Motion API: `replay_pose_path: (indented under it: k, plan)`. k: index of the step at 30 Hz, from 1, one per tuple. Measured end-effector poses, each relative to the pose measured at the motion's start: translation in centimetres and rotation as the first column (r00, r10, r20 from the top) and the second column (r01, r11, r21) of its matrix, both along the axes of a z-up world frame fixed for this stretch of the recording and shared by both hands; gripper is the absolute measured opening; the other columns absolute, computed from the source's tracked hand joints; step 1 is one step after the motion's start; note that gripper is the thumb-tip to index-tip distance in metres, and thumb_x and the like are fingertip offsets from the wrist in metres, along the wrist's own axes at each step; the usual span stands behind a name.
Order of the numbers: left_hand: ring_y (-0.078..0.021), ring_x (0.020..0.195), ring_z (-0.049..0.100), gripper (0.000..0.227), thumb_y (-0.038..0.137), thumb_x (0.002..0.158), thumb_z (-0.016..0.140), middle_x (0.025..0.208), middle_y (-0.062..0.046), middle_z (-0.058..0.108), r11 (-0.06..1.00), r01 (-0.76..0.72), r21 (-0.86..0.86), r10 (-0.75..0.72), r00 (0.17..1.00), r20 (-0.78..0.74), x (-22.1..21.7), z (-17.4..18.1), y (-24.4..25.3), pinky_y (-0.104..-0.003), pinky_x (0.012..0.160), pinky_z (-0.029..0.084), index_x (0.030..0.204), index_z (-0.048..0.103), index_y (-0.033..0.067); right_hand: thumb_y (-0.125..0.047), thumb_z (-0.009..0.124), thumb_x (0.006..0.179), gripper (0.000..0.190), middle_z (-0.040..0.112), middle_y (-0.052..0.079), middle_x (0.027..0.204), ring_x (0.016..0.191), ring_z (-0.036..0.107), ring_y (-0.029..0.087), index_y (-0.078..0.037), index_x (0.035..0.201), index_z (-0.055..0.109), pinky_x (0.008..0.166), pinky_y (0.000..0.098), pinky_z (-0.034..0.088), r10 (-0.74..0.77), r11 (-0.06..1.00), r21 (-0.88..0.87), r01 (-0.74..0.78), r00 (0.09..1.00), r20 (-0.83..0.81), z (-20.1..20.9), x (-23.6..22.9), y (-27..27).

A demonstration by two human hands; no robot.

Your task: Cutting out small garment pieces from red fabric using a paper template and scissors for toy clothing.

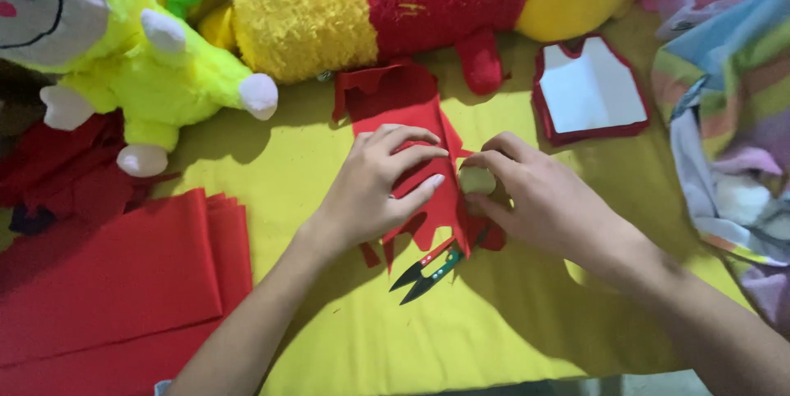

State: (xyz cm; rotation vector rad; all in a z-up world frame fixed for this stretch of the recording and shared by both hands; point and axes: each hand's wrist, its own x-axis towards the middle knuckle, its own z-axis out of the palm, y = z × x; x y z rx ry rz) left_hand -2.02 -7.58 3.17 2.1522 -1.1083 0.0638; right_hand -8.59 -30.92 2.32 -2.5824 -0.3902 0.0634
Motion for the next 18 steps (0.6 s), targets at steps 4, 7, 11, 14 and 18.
replay_pose_path:
  k: [4, 7, 11, 14, 18]
  plan:
    - [-0.0235, 0.112, 0.061, 0.025, 0.026, 0.094, 0.069, 0.118, -0.005, 0.070, 1.000, -0.018, -0.007, 0.019, 0.999, 0.046, -0.2, -0.7, -2.5, -0.042, 0.097, 0.037, 0.116, 0.073, 0.0127, -0.027, 0.087, 0.080, 0.035, 0.065, 0.004, 0.100, 0.063, 0.059, 0.020, -0.012, 0.102, 0.064, 0.065, 0.0344, 0.050, -0.134, 0.973, 0.170, 0.159, 0.980, -0.146, 1.2, 0.8, -1.0]
    - [-0.0204, 0.120, 0.062, 0.033, 0.036, 0.096, 0.067, 0.119, 0.004, 0.068, 0.999, -0.029, 0.033, 0.029, 1.000, 0.010, 0.9, -2.1, -5.5, -0.044, 0.098, 0.040, 0.126, 0.067, 0.0240, -0.013, 0.082, 0.078, 0.026, 0.076, 0.011, 0.084, 0.079, 0.075, 0.027, -0.007, 0.101, 0.070, 0.065, 0.0368, 0.061, -0.188, 0.940, 0.266, 0.213, 0.975, -0.114, 1.8, 1.2, -3.9]
    - [-0.0235, 0.122, 0.062, 0.039, 0.036, 0.097, 0.067, 0.122, -0.001, 0.067, 0.999, -0.031, -0.033, 0.034, 0.996, 0.079, 2.2, -3.3, -11.2, -0.042, 0.095, 0.046, 0.132, 0.063, 0.0221, -0.012, 0.078, 0.094, 0.007, 0.070, 0.008, 0.077, 0.072, 0.067, 0.020, -0.009, 0.090, 0.072, 0.062, 0.0315, 0.053, -0.334, 0.912, 0.298, 0.281, 0.932, 0.143, 0.6, 2.6, -10.2]
    - [-0.0267, 0.133, 0.055, 0.054, 0.048, 0.097, 0.061, 0.139, -0.009, 0.060, 0.993, -0.082, 0.083, 0.058, 0.965, 0.257, 2.2, -4.4, -15.1, -0.044, 0.104, 0.041, 0.142, 0.056, 0.0185, -0.011, 0.066, 0.102, 0.016, 0.063, 0.016, 0.092, 0.084, 0.067, 0.031, -0.008, 0.089, 0.073, 0.077, 0.0392, 0.048, -0.354, 0.932, 0.178, 0.317, 0.900, 0.254, -1.0, 3.2, -13.7]
    - [-0.0359, 0.142, 0.046, 0.064, 0.057, 0.095, 0.060, 0.156, -0.017, 0.046, 0.980, -0.112, 0.167, 0.056, 0.949, 0.310, 2.1, -6.3, -17.5, -0.051, 0.114, 0.036, 0.145, 0.053, 0.0174, -0.020, 0.062, 0.105, 0.027, 0.072, 0.007, 0.089, 0.072, 0.067, 0.026, -0.014, 0.124, 0.079, 0.071, 0.0435, 0.047, -0.455, 0.890, 0.089, 0.448, 0.851, 0.262, 0.1, 3.1, -13.5]
